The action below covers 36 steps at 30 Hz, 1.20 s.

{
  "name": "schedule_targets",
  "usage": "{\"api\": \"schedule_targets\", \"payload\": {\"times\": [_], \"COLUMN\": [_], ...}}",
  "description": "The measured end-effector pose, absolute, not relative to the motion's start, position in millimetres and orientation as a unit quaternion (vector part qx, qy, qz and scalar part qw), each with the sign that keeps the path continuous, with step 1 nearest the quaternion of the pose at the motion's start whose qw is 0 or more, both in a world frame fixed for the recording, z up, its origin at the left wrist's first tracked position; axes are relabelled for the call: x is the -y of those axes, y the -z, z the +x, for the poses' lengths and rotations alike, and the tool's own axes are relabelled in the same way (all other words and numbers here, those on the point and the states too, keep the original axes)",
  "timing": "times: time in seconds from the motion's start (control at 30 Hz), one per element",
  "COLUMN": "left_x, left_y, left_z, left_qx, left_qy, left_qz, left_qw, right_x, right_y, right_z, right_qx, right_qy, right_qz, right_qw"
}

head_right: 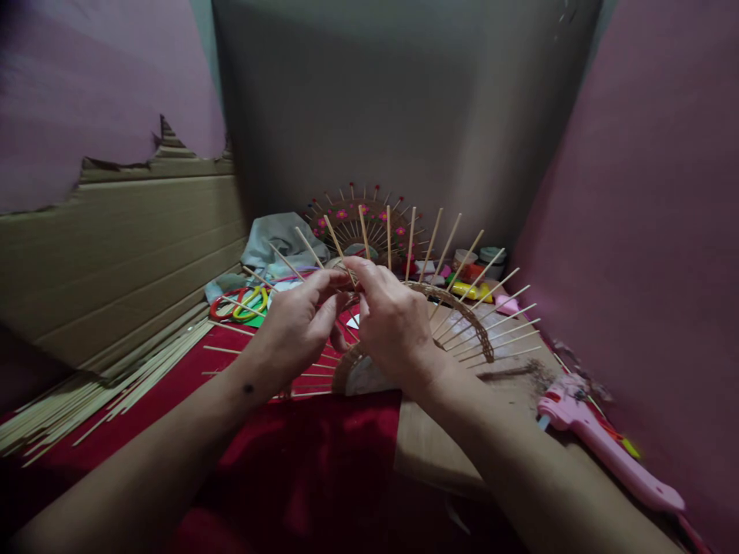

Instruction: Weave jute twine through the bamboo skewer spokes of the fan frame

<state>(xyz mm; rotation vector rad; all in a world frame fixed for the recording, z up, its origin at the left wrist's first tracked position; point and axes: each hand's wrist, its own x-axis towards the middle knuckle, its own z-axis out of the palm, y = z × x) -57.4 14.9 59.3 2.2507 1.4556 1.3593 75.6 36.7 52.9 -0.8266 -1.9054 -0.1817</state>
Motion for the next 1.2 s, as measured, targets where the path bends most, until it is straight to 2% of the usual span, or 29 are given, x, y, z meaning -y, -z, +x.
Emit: {"api": "schedule_targets", "payload": {"times": [0.13, 0.3, 0.53, 0.87, 1.1, 1.2], "left_x": [-20, -25, -28, -29, -31, -32], "left_y": [-62, -64, -65, -63, -60, -57], "left_z": [-54, -53, -59, -58, -60, -63], "left_qx": [-0.491, -0.503, -0.495, -0.491, -0.501, -0.501], "left_qy": [-0.424, -0.413, -0.417, -0.419, -0.414, -0.415], "left_qz": [0.751, 0.755, 0.754, 0.762, 0.756, 0.752], "left_qw": [0.127, 0.079, 0.114, 0.051, 0.084, 0.103], "right_x": [-41, -44, -42, -40, -10, 9], "right_y": [-50, -46, -48, -43, -39, -27], "right_z": [78, 82, 91, 94, 132, 176], "right_qx": [0.791, 0.792, 0.796, 0.832, 0.825, 0.774], "right_qy": [0.094, 0.112, 0.116, 0.133, 0.163, 0.209], "right_qz": [-0.326, -0.258, -0.23, -0.284, -0.3, -0.377], "right_qw": [0.509, 0.541, 0.547, 0.458, 0.451, 0.464]}}
